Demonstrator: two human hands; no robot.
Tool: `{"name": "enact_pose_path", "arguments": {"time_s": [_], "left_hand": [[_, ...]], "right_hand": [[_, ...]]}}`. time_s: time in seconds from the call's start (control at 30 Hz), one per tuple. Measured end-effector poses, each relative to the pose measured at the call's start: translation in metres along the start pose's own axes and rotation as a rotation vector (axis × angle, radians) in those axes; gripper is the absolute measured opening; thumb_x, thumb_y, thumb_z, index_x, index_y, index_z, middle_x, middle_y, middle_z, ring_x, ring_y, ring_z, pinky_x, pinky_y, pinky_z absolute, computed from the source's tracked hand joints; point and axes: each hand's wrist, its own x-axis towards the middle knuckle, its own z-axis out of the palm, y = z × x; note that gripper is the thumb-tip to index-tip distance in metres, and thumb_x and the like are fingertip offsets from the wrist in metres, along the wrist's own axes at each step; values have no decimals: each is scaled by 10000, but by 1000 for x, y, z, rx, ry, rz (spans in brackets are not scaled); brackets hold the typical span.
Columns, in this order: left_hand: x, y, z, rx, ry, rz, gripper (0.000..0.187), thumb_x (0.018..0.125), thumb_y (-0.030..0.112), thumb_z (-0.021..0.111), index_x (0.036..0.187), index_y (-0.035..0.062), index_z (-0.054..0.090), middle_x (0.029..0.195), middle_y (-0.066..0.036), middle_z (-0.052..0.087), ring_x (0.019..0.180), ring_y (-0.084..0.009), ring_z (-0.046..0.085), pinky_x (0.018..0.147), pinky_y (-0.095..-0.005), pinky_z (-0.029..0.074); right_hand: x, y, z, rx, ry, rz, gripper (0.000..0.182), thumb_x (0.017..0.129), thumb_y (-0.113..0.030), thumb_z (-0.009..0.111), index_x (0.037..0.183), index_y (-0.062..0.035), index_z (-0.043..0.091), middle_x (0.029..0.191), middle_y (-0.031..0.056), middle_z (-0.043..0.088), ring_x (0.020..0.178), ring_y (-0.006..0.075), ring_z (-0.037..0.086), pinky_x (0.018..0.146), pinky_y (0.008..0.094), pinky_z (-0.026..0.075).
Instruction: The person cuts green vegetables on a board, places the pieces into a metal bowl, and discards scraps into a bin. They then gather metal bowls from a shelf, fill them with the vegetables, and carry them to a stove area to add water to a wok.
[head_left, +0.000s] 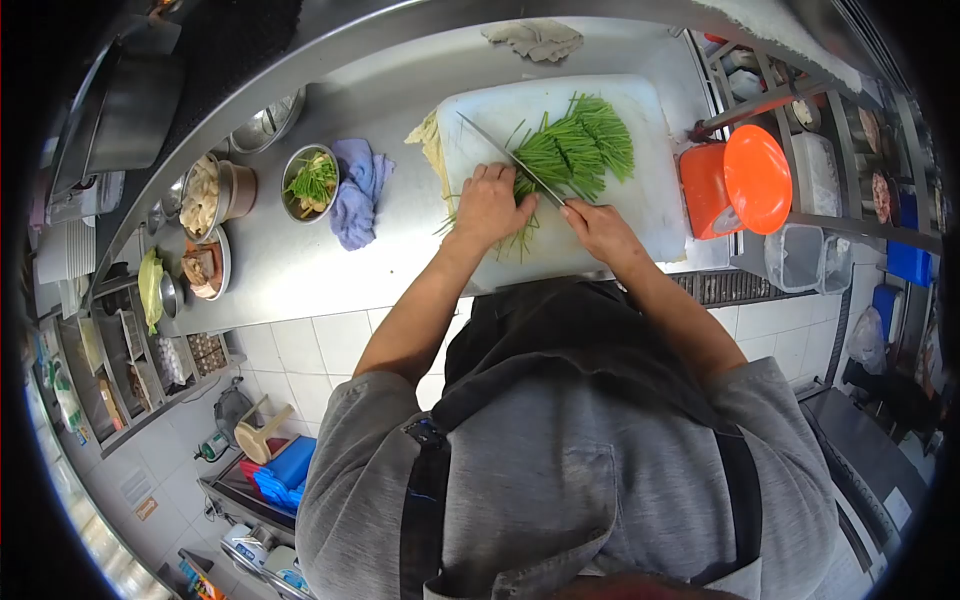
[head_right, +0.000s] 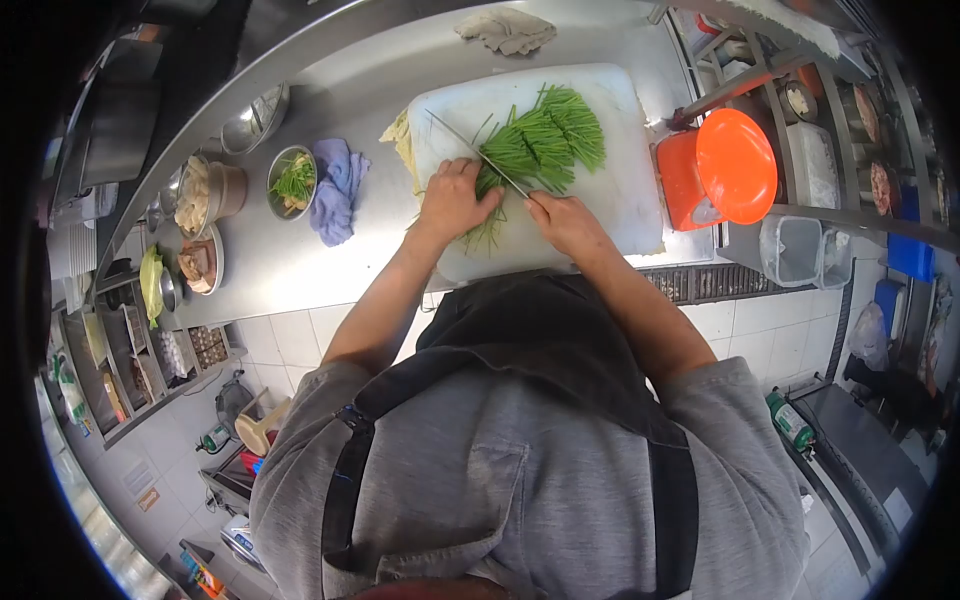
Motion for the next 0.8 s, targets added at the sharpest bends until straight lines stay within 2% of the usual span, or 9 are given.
{"name": "enact_pose_path", "arguments": {"time_s": [0.13,0.2,0.33,0.37,0.43,0.53,0.6,0.7,0.8], "left_hand": [[-12,15,3,156,60,-35,371,712,203,702,990,-26,612,959,-176,595,940,-330,550,816,-408,464],[-9,7,11,120,75,-40,387,709,207,706,1006,-21,609,959,-170,590,934,-325,544,806,-403,462],[-6,-12,20,106,75,-80,382,704,196,707,1007,-14,608,936,-161,585,912,-323,541,800,-407,461],[-5,-13,19,97,38,-93,390,712,194,707,1020,-23,606,978,-167,591,947,-329,540,822,-404,461],[-4,-13,12,88,4,-104,398,721,192,708,1032,-32,603,1021,-172,596,983,-335,540,845,-401,461],[-4,-24,-13,-80,69,-78,359,725,154,688,1011,-48,612,1032,-189,608,978,-352,557,845,-413,471],[-5,-52,-36,-273,11,-147,330,745,148,668,1021,-28,633,992,-199,646,920,-339,615,832,-405,492],[-10,-79,-54,-194,-58,-248,241,755,127,638,960,5,666,881,-185,670,813,-332,649,783,-399,512],[-25,-80,-39,-138,-59,-179,189,757,101,613,912,15,679,846,-182,669,786,-348,645,773,-403,511]], "right_hand": [[-8,-1,-2,-17,-7,44,270,945,-295,481,977,-56,604,823,226,630,804,435,585,708,500,458],[-16,1,-7,-40,2,32,271,945,-295,482,978,-57,605,825,225,631,802,437,584,708,498,459],[-87,24,-36,-71,-97,68,245,940,-273,505,1017,-59,598,826,231,627,800,445,580,678,496,457],[-99,27,-39,-74,-102,67,245,940,-273,505,1017,-59,598,826,231,627,800,445,580,678,496,457],[-112,28,-41,-31,-111,157,235,939,-263,519,1030,-61,596,810,240,619,792,448,578,660,481,456],[-108,20,-44,4,-121,239,247,938,-260,531,1051,-53,601,798,246,614,781,443,586,661,458,460],[-108,14,-42,57,-90,229,253,935,-256,538,1061,-47,604,798,246,614,778,437,593,665,450,464],[-100,6,-40,118,-51,217,270,928,-247,553,1078,-29,609,808,244,622,784,421,610,676,436,474],[-84,-6,-35,63,-24,177,267,923,-250,559,1074,-36,615,811,242,625,789,420,610,678,438,477]]}}
